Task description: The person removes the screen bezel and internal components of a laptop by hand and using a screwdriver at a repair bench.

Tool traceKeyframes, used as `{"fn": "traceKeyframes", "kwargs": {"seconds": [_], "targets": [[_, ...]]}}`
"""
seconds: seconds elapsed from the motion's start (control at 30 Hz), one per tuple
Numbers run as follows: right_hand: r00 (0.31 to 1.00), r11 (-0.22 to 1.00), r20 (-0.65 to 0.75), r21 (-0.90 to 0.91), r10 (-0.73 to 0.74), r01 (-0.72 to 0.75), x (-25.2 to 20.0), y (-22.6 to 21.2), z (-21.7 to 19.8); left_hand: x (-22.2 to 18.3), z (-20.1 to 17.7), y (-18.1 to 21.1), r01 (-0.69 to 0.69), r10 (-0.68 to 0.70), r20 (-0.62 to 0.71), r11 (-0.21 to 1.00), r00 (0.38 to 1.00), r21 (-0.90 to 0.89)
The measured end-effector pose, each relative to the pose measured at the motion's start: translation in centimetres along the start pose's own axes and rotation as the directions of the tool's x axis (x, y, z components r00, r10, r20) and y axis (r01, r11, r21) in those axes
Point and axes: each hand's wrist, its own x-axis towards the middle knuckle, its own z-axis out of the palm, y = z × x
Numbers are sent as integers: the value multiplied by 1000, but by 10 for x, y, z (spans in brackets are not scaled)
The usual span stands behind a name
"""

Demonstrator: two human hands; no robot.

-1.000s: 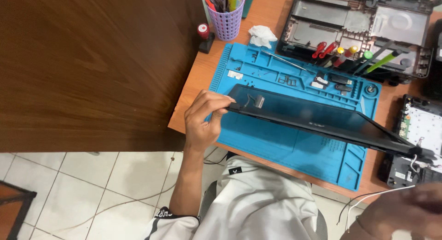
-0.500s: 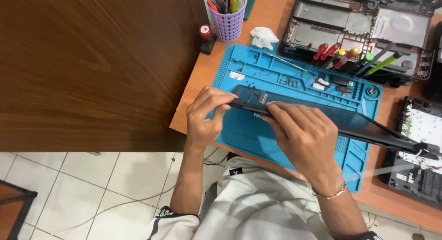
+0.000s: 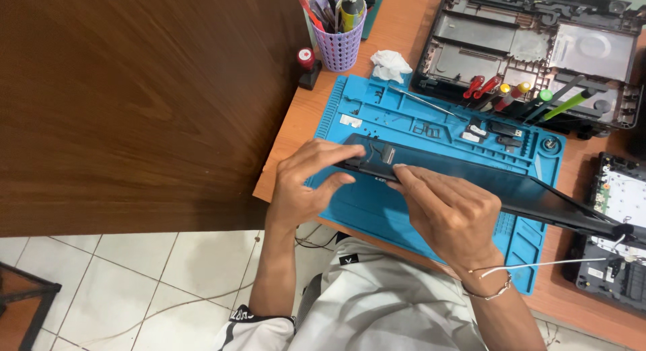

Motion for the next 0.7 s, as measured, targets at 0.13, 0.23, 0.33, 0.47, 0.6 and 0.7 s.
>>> {"fn": "traceKeyframes", "kwargs": {"seconds": [0.13,0.23,0.33,0.47,0.6,0.7], "targets": [[1000,1000,5,8,8,-8,1,1,0,3,7,0,57,-56,-18,998,998,26],[1000,1000,0,6,8,-8,4,1,0,6,7,0,37,-36,-38,999,999,20],[1000,1000,9,8,15,-15,3,0,0,6,7,-1,11,-9,-44,1000,999,24],[1000,1000,-3,5,10,-10,3,1,2,6,9,-4,20,-18,-56,999,998,29],[1000,1000,13,-11,12,-12,3,4,1,0,9,-11,87,-92,-46,991,995,-99],[1000,1000,10,0,12,-12,4,4,1,-7,6,-21,89,-106,-99,983,989,-161]]}}
